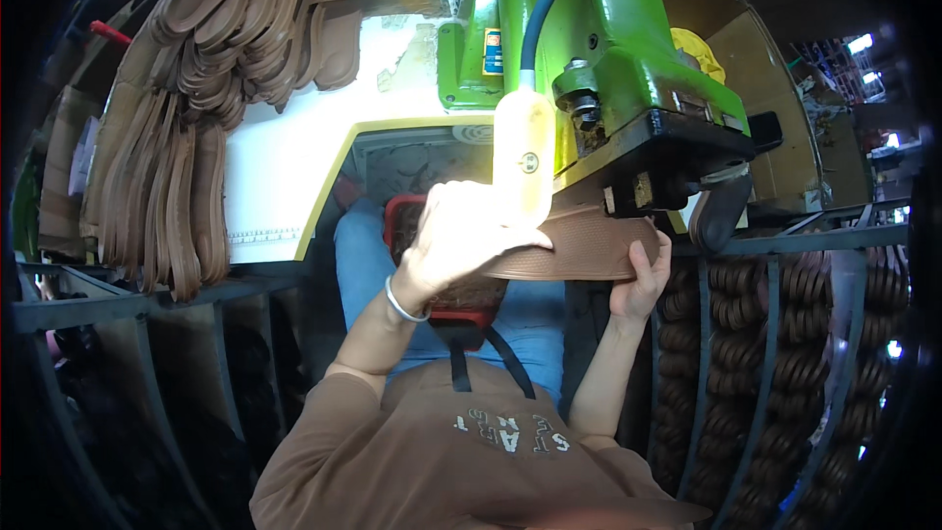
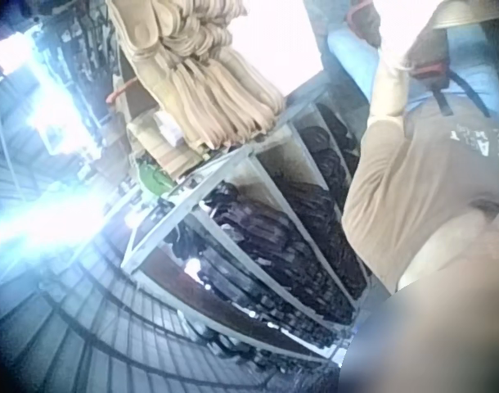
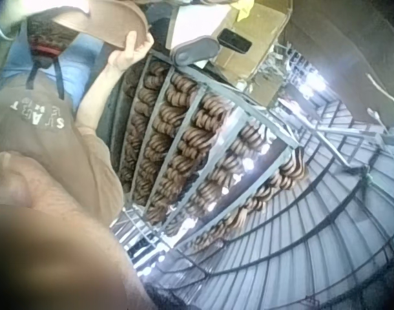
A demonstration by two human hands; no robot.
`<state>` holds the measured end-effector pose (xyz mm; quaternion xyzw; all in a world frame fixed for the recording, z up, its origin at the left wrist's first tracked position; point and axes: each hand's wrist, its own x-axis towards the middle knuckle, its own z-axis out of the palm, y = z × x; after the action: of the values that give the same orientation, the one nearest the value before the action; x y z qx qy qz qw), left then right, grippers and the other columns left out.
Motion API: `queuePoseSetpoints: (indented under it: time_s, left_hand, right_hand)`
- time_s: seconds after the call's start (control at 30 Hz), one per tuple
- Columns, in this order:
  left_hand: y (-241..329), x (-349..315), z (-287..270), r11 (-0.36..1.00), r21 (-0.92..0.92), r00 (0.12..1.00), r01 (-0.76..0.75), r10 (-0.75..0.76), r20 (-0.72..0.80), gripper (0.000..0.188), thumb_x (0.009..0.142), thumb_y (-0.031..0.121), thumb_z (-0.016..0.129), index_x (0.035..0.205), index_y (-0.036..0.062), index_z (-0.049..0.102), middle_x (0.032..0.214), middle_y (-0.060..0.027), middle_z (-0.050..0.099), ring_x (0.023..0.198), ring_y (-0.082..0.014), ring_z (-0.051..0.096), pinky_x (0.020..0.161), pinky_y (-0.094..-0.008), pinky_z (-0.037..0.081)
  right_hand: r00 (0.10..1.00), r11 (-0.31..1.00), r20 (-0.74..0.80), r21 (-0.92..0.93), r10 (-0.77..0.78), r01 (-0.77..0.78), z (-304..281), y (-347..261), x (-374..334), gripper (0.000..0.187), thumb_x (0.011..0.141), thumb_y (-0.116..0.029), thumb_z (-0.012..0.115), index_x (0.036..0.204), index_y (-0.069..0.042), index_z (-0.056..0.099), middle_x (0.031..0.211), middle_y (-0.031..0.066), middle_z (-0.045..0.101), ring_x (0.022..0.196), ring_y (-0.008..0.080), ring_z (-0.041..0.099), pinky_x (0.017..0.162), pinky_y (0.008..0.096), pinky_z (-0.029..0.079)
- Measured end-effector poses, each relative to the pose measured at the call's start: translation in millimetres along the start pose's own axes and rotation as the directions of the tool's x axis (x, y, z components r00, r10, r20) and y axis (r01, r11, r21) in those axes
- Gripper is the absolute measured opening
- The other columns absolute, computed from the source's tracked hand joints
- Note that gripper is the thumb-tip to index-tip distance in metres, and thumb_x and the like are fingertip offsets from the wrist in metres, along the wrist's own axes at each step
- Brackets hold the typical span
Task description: Trim and finish the edges of shoe insoles or soles using a specialized industrial machine.
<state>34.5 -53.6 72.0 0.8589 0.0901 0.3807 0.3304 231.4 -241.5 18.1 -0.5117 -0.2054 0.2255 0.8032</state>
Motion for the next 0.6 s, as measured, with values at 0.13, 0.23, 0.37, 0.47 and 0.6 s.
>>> queuePoseSetpoints:
  time_s: [0.13,0.23,0.37,0.47,0.6]
  left_hand:
    - [-0.3,-7.0,-16.2,0.998,-0.056,0.998,-0.032,0.029,-0.051,0.016,0.07,0.019,0.076,0.071,0.0039,0.071,0.059,-0.006,0.061,0.045,-0.0149,0.053,0.047,-0.0258,0.043]
    - [24.8,-20.0,-29.4,0.936,0.086,0.935,0.341,-0.347,0.068,0.023,0.064,0.015,0.082,0.07,-0.0006,0.066,0.053,-0.0057,0.058,0.045,-0.007,0.052,0.046,-0.0219,0.041]
    - [16.3,-86.3,-19.0,0.746,-0.118,0.742,0.655,-0.665,-0.08,0.031,0.062,0.018,0.084,0.064,0.0013,0.058,0.055,-0.0075,0.058,0.047,-0.0081,0.053,0.045,-0.0235,0.041]
    - [24.9,-108.3,-10.4,0.69,-0.231,0.711,0.686,-0.703,0.012,0.024,0.067,0.014,0.082,0.071,-0.0005,0.062,0.06,-0.0053,0.061,0.053,-0.0067,0.055,0.05,-0.0229,0.044]
    - [25.4,-84.1,21.8,0.597,-0.457,0.708,0.659,-0.697,0.112,0.025,0.075,0.012,0.074,0.093,-0.0029,0.063,0.078,-0.0105,0.067,0.069,-0.0091,0.06,0.064,-0.0248,0.049]
  right_hand:
    - [0.993,0.993,0.029,-0.014,0.114,-0.114,20.6,-1.9,-4.4,0.026,0.077,0.0,0.064,0.098,-0.001,0.05,0.093,0.0087,0.06,0.086,0.0133,0.058,0.081,0.0257,0.045]
    - [0.98,0.981,0.057,-0.001,0.191,-0.192,37.7,3.2,-4.8,0.024,0.075,0.001,0.064,0.094,-0.002,0.05,0.091,0.0084,0.06,0.084,0.0124,0.057,0.078,0.0246,0.045]
    - [0.934,0.944,0.162,0.029,0.319,-0.328,64.6,8.6,-3.9,0.033,0.07,0.003,0.066,0.1,0.002,0.054,0.095,0.0098,0.062,0.087,0.014,0.059,0.08,0.0253,0.046]
    - [0.886,0.934,0.303,-0.039,0.35,-0.356,75.0,13.7,2.0,0.04,0.07,0.001,0.067,0.107,0.009,0.053,0.099,0.0143,0.062,0.086,0.0169,0.062,0.077,0.0272,0.05]
    - [0.873,0.945,0.366,-0.071,0.323,-0.32,92.7,8.4,0.7,0.043,0.07,0.002,0.068,0.11,0.007,0.052,0.097,0.0127,0.062,0.087,0.0165,0.062,0.08,0.028,0.05]
